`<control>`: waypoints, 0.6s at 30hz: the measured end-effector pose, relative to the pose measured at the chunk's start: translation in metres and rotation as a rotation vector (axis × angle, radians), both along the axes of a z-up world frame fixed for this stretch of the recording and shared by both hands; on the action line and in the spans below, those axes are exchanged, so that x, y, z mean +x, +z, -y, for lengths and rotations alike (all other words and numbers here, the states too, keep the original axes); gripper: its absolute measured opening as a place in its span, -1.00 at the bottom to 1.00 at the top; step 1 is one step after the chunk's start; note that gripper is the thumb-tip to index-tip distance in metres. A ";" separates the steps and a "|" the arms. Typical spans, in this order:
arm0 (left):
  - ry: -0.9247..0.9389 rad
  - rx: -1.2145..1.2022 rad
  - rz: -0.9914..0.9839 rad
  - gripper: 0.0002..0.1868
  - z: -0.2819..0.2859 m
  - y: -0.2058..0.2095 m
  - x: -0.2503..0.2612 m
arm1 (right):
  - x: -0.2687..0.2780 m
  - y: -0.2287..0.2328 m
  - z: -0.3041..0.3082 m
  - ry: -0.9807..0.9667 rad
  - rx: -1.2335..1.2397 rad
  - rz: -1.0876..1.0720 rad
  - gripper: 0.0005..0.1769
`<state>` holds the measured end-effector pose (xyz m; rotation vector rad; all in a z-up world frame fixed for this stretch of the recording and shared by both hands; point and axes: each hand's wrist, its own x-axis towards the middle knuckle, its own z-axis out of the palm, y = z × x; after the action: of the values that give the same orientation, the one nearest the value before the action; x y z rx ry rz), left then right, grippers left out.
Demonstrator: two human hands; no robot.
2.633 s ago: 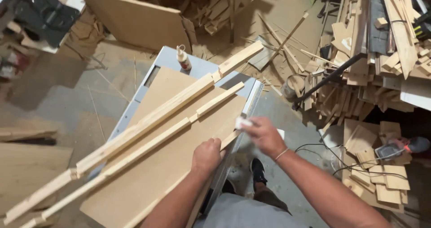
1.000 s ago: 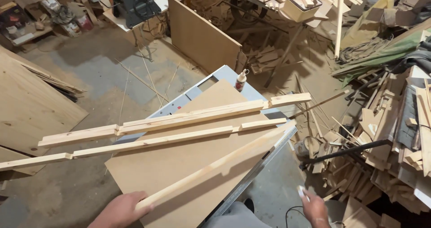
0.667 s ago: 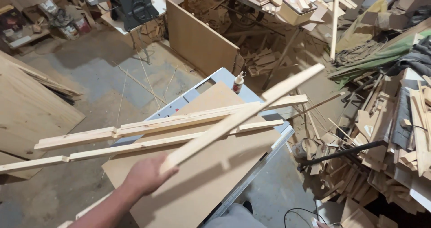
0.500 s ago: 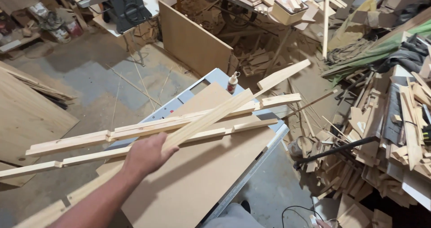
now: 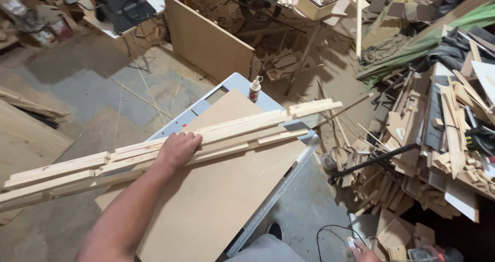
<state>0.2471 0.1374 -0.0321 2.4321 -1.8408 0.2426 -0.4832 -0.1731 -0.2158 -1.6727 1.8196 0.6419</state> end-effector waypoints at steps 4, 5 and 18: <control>0.030 0.102 -0.018 -0.83 0.006 0.000 0.004 | -0.038 -0.045 -0.008 0.011 -0.254 -0.025 -0.50; 0.033 0.123 -0.031 -0.85 0.007 0.002 0.005 | -0.038 -0.040 -0.011 -0.024 -0.236 -0.044 -0.50; 0.055 -0.120 0.061 -0.82 0.008 -0.048 0.004 | -0.043 -0.032 -0.028 -0.058 -0.237 -0.012 -0.44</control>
<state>0.2510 0.1290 -0.0798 2.4213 -1.7307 0.4231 -0.5266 -0.1449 -0.2477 -1.7603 2.0097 0.4247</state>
